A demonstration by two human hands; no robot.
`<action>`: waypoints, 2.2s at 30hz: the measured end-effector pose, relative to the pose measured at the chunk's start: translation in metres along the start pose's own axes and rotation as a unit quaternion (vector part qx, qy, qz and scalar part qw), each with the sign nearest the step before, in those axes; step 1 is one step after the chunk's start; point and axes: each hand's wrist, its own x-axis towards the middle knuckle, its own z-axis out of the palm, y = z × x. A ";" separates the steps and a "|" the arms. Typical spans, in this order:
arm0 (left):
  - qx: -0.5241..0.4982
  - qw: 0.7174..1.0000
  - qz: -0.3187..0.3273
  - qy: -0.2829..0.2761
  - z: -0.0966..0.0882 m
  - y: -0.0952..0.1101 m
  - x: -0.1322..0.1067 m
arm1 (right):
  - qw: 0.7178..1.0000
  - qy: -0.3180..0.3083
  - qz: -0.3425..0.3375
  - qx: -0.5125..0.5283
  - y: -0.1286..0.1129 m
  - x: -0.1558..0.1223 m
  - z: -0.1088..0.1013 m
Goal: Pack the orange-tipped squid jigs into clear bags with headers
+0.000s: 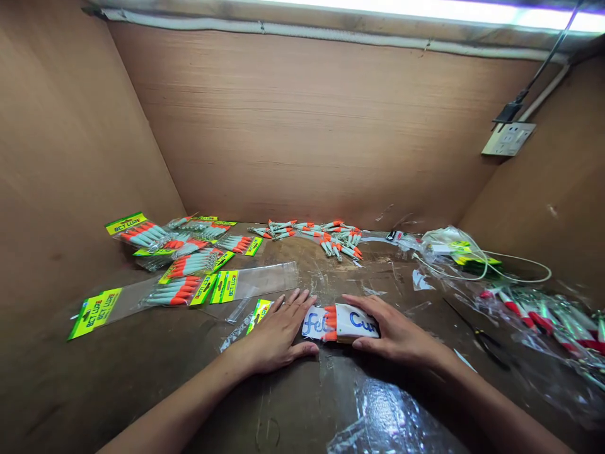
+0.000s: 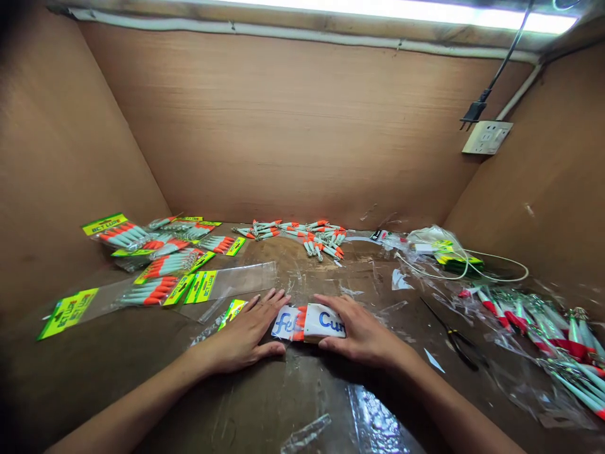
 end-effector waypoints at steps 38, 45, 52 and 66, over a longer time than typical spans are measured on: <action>0.202 0.964 0.141 0.098 -0.009 0.020 -0.001 | 0.999 0.009 0.032 0.022 -0.001 -0.002 -0.003; 0.195 0.960 0.142 0.142 -0.007 0.014 0.000 | 0.998 0.020 0.050 0.035 0.002 -0.003 0.003; 0.136 0.976 0.132 0.103 -0.015 0.013 0.000 | 0.998 0.019 0.053 0.039 -0.001 -0.003 0.002; -0.048 0.992 0.082 0.085 -0.013 -0.003 0.004 | 0.999 0.033 0.017 -0.036 -0.011 -0.003 0.012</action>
